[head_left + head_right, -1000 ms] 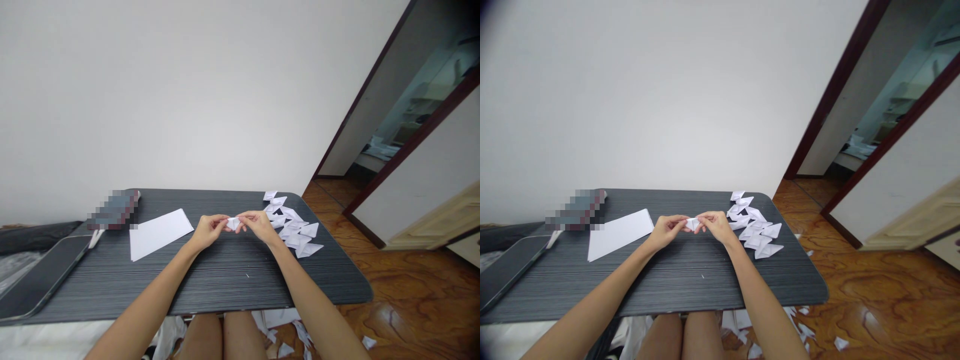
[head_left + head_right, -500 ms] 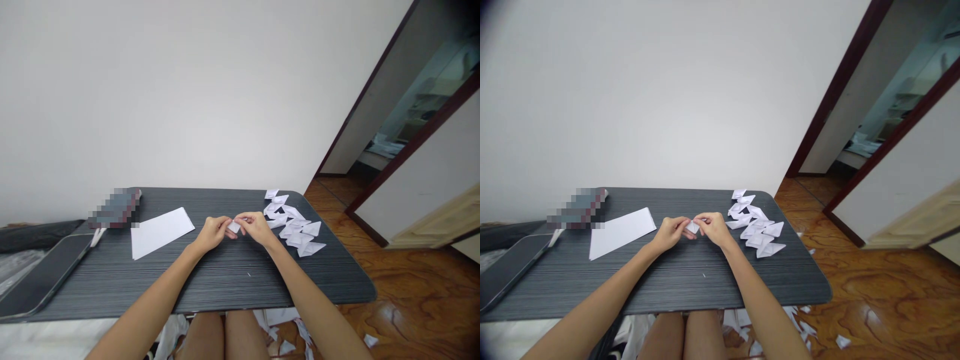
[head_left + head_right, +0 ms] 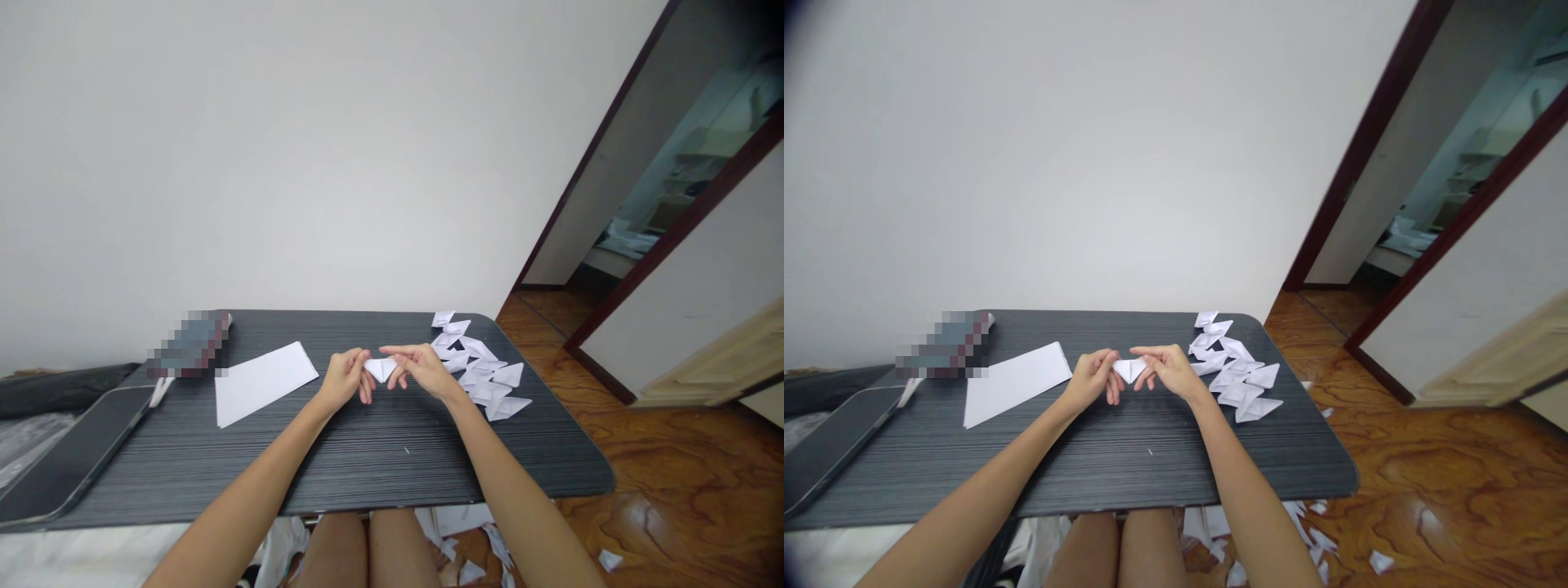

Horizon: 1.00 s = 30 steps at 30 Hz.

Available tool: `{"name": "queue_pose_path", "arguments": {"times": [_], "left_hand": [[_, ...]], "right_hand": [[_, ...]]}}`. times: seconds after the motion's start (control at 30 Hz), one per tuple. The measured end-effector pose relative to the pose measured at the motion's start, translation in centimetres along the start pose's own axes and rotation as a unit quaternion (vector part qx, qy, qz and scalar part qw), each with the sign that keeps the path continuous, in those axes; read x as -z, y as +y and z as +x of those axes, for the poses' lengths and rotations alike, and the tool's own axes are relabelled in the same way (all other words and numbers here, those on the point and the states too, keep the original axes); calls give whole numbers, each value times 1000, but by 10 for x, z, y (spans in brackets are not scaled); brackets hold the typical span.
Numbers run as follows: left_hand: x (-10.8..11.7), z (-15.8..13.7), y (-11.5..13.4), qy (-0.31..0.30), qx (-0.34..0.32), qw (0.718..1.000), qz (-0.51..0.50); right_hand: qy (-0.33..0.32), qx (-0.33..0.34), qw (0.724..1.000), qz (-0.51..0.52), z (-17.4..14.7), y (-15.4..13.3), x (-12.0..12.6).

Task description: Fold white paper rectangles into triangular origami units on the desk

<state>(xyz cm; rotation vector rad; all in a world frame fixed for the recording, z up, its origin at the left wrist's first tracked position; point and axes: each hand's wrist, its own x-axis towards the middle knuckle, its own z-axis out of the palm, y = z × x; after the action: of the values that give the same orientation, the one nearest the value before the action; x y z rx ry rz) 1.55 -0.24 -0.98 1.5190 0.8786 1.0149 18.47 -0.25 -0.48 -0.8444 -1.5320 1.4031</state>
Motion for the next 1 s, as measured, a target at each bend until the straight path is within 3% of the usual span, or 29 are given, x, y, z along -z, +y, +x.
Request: {"name": "queue_pose_path", "arguments": {"times": [0.13,0.3,0.37,0.47,0.63,0.83,1.0], "left_hand": [[6,2,-1,9,-29,999,12],[7,3,-8,87,-128,971,181],[6,2,-10,108,-164,951,237],[5,1,-10,81,-196,938,273],[3,1,-8,46,-203,944,255],[3,1,-10,40,-193,956,216],[1,2,-12,34,-169,968,184]], "right_hand": [[56,22,998,30,3,3,3],[169,47,984,43,7,4,-7],[167,48,984,36,7,6,-12],[156,61,986,26,7,11,-16],[195,77,978,10,8,18,-20],[184,139,967,-113,8,23,-23],[171,151,964,-135,7,25,-23]]}}
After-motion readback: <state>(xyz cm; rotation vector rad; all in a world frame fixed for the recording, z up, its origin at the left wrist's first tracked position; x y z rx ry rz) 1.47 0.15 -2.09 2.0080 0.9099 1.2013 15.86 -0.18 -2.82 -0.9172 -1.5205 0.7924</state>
